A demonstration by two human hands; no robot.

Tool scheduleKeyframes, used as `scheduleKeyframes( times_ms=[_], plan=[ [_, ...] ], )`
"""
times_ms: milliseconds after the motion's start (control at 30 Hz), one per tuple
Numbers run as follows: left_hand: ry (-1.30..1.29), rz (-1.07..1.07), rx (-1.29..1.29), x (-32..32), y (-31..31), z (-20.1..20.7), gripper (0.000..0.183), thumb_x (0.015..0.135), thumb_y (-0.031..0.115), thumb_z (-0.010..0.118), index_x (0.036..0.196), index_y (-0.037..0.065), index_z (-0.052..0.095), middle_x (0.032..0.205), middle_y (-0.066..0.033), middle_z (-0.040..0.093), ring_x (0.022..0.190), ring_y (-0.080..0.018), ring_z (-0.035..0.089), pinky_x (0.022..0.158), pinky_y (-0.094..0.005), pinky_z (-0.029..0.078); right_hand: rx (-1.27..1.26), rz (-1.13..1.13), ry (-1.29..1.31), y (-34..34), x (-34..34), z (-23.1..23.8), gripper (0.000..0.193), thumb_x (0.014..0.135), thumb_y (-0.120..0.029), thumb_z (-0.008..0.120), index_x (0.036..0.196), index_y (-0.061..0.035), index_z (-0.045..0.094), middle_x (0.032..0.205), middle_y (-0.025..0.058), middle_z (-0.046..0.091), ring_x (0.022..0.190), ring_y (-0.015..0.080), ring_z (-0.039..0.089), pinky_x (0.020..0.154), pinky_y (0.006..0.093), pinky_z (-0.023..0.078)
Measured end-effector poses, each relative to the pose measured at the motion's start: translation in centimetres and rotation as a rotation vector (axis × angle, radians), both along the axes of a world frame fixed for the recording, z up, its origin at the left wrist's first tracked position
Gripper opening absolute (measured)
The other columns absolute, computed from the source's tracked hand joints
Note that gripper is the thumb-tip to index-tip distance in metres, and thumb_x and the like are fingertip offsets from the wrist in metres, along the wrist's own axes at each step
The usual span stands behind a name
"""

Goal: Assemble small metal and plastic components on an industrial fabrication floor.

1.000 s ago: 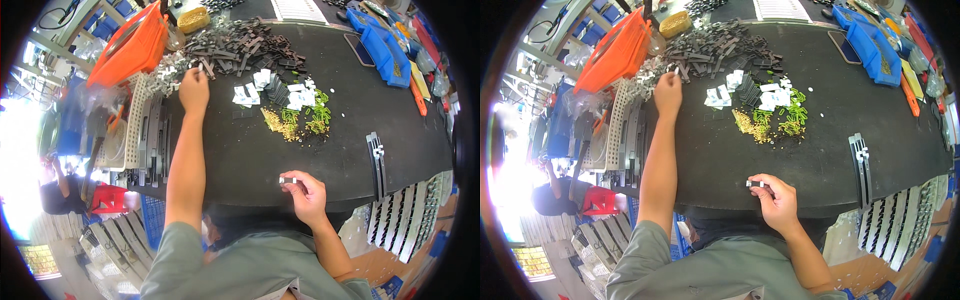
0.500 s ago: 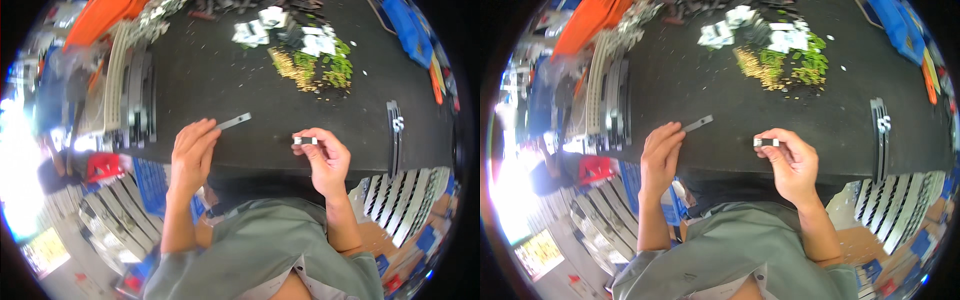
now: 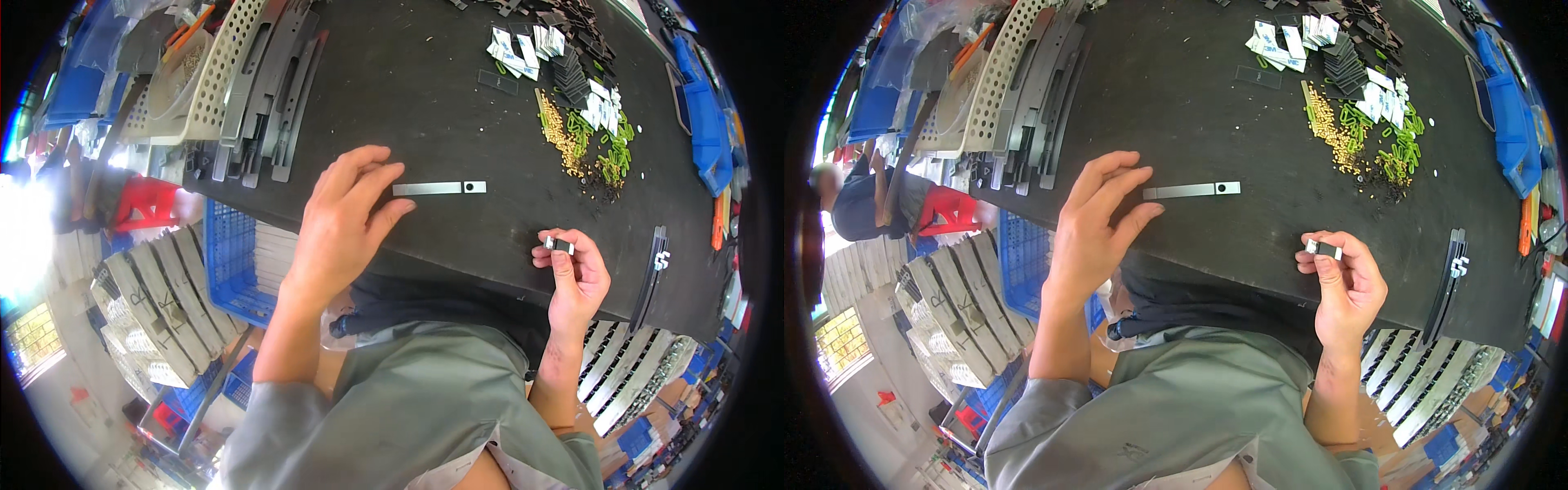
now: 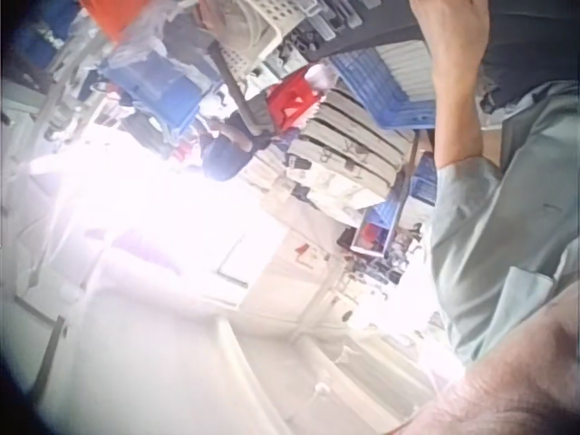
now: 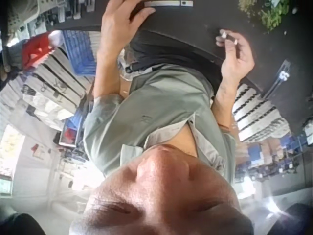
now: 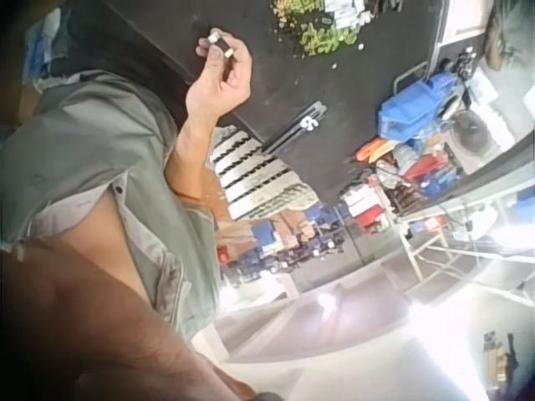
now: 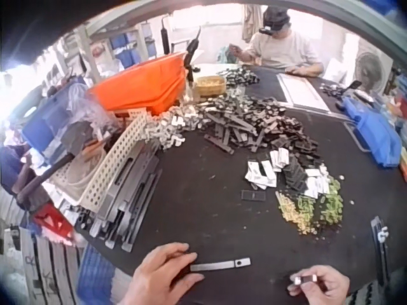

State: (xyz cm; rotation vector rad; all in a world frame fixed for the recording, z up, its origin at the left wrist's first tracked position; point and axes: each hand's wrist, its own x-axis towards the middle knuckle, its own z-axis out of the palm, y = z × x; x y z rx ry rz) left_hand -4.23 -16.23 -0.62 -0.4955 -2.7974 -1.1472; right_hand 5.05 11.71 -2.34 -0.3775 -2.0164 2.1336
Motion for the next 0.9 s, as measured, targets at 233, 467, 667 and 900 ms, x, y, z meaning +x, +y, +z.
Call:
scheduleKeyframes(
  times_ms=[233,467,667,900],
  plan=[
    [0.168,-0.203,-0.036,-1.5,5.7,-0.4,0.034,0.072,0.011,0.082,0.104,0.002,0.073,0.112,-0.0082,0.066,0.097,-0.0275,0.062,0.088,-0.0388,0.046,-0.012,-0.068,-0.1,0.0,-0.7,0.5,0.019,0.097,0.004,0.058,0.115,0.0071,0.065,0.104,0.0159,0.072,0.084,0.0194,0.071,0.073,0.0304,0.061],
    [0.202,-0.386,0.189,0.5,10.3,-0.2,0.033,0.072,0.007,0.081,0.103,0.004,0.074,0.104,-0.0097,0.072,0.081,-0.0262,0.067,0.076,-0.0372,0.051,-0.154,-0.08,-0.065,-0.1,-1.0,0.0,0.019,0.097,0.004,0.06,0.115,0.0077,0.065,0.102,0.013,0.072,0.086,0.0188,0.072,0.076,0.0326,0.063],
    [0.249,-0.41,0.184,1.4,12.8,-1.1,0.035,0.072,0.007,0.081,0.106,0.002,0.073,0.104,-0.0095,0.072,0.082,-0.0263,0.066,0.077,-0.0375,0.051,-0.103,-0.093,-0.045,0.3,-0.5,0.0,0.021,0.096,0.005,0.063,0.116,0.0077,0.065,0.099,0.0094,0.072,0.086,0.0147,0.071,0.075,0.0261,0.059],
    [0.182,-0.383,0.132,1.5,13.3,-0.3,0.034,0.074,0.005,0.079,0.107,-0.001,0.072,0.102,-0.0123,0.072,0.082,-0.0292,0.066,0.077,-0.038,0.051,-0.025,-0.043,-0.016,0.6,-0.3,-0.1,0.023,0.093,0.007,0.065,0.116,0.0069,0.067,0.099,0.0095,0.073,0.084,0.0134,0.071,0.074,0.0239,0.056]
  ],
)
